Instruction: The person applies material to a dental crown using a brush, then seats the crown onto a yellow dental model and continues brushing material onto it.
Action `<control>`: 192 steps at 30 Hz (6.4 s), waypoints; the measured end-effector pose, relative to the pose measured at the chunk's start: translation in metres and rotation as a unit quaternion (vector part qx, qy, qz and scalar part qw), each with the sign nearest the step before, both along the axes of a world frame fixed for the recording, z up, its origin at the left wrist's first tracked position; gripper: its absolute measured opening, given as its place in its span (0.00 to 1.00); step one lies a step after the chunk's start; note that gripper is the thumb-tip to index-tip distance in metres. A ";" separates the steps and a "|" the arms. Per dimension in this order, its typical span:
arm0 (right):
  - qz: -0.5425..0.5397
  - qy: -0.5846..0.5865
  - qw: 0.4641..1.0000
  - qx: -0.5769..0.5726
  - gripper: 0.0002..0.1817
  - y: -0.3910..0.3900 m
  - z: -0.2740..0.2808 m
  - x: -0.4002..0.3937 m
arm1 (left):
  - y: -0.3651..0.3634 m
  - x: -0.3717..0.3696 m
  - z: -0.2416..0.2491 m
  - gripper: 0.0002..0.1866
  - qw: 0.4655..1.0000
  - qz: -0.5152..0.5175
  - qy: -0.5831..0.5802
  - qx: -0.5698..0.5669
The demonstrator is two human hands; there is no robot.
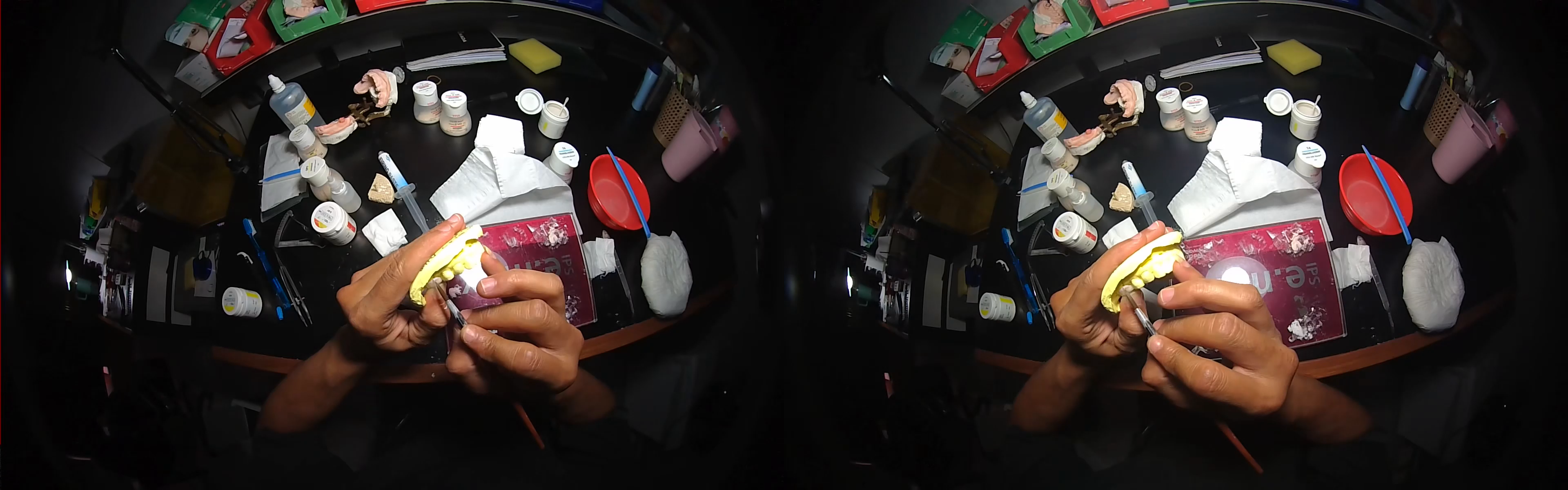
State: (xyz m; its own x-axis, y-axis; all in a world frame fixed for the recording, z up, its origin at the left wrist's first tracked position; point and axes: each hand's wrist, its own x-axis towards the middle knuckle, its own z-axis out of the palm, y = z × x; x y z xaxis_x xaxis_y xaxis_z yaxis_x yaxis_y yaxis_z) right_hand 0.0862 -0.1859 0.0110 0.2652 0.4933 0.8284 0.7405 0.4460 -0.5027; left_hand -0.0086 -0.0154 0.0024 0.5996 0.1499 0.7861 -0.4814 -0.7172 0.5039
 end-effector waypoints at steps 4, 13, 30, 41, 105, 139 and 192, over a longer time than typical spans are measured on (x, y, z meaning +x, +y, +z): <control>0.001 0.003 1.000 0.002 0.13 0.000 -0.001 0.000 | 0.000 0.001 0.000 0.27 1.000 -0.002 -0.003 -0.004; 0.000 0.004 1.000 0.001 0.13 0.000 0.000 0.000 | 0.000 0.001 0.001 0.25 1.000 0.003 -0.004 0.000; -0.014 0.002 1.000 -0.005 0.14 0.000 -0.003 0.000 | 0.000 0.000 0.000 0.24 1.000 0.005 0.003 0.001; 0.000 0.004 1.000 -0.001 0.11 -0.001 -0.001 0.000 | 0.000 0.000 -0.001 0.26 1.000 0.006 0.003 0.001; -0.002 0.008 1.000 -0.002 0.12 -0.002 -0.001 -0.001 | -0.001 0.001 0.000 0.27 1.000 0.005 -0.002 0.000; 0.005 0.003 1.000 0.000 0.14 -0.002 -0.002 0.000 | 0.001 -0.001 -0.001 0.29 1.000 -0.001 0.003 0.001; -0.012 -0.002 1.000 -0.016 0.15 -0.003 -0.003 0.001 | -0.001 -0.001 0.001 0.22 1.000 0.005 0.003 0.001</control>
